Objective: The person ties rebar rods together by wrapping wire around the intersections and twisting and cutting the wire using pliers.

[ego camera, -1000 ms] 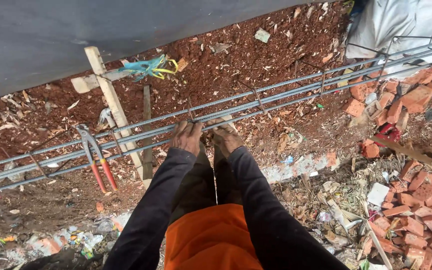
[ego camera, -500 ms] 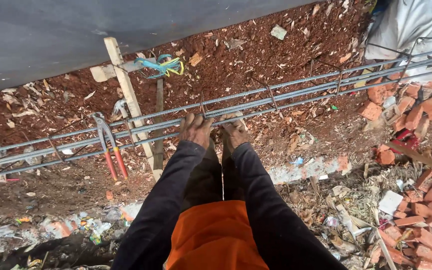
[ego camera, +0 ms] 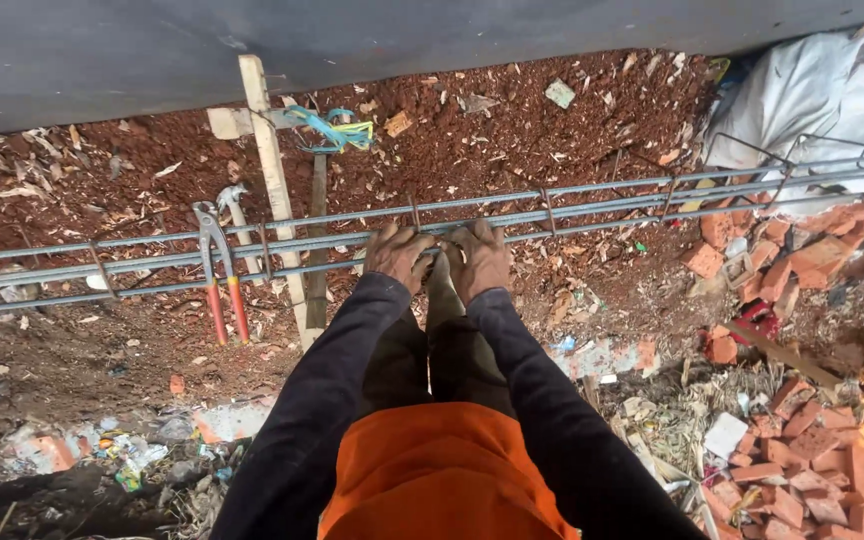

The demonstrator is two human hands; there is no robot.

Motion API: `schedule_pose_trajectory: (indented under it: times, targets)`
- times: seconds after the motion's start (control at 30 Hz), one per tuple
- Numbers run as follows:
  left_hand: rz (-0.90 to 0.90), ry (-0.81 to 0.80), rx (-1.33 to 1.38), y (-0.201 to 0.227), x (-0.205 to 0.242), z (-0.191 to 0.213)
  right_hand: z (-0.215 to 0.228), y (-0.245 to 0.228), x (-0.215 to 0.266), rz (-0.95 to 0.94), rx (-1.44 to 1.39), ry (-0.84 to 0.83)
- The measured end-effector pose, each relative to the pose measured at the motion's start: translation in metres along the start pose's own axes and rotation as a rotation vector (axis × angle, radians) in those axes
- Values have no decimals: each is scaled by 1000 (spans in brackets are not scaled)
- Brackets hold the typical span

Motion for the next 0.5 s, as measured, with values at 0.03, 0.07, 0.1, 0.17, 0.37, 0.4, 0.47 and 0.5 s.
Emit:
schedule_pose_trajectory:
  times: [0.03, 0.07, 0.1, 0.17, 0.37, 0.4, 0.47, 0.5]
  targets:
    - [10, 6, 4, -4, 0, -2, 11, -14, 0, 9, 3, -8]
    - [5, -32, -5, -7, -1, -7, 21, -34, -1, 54, 126, -11]
    - [-6, -71, -9, -8, -2, -14, 32, -52, 1, 96, 253, -13]
    - [4, -62, -3, -10, -3, -21, 13, -48, 0, 129, 408, -111]
    - [2, -96, -9, -1, -3, -13, 8, -16, 10, 231, 719, -676]
    - [9, -102, 23, -3, -3, -15, 24, -28, 9, 348, 746, -570]
    - [7, -65, -26, -14, -6, -32, 41, -26, 7, 446, 778, -430]
    - [-1, -35, -78, -16, -9, -41, 55, -29, 9, 533, 800, -288]
Point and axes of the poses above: each hand's wrist, its own x-axis away from the middle knuckle, its own z-axis out of the back of the hand, y = z × x, the point moved 9 cm from there along -x, towards the middle knuckle, and after that the axes turned 11 degrees about -y, right-handed, at the moved point
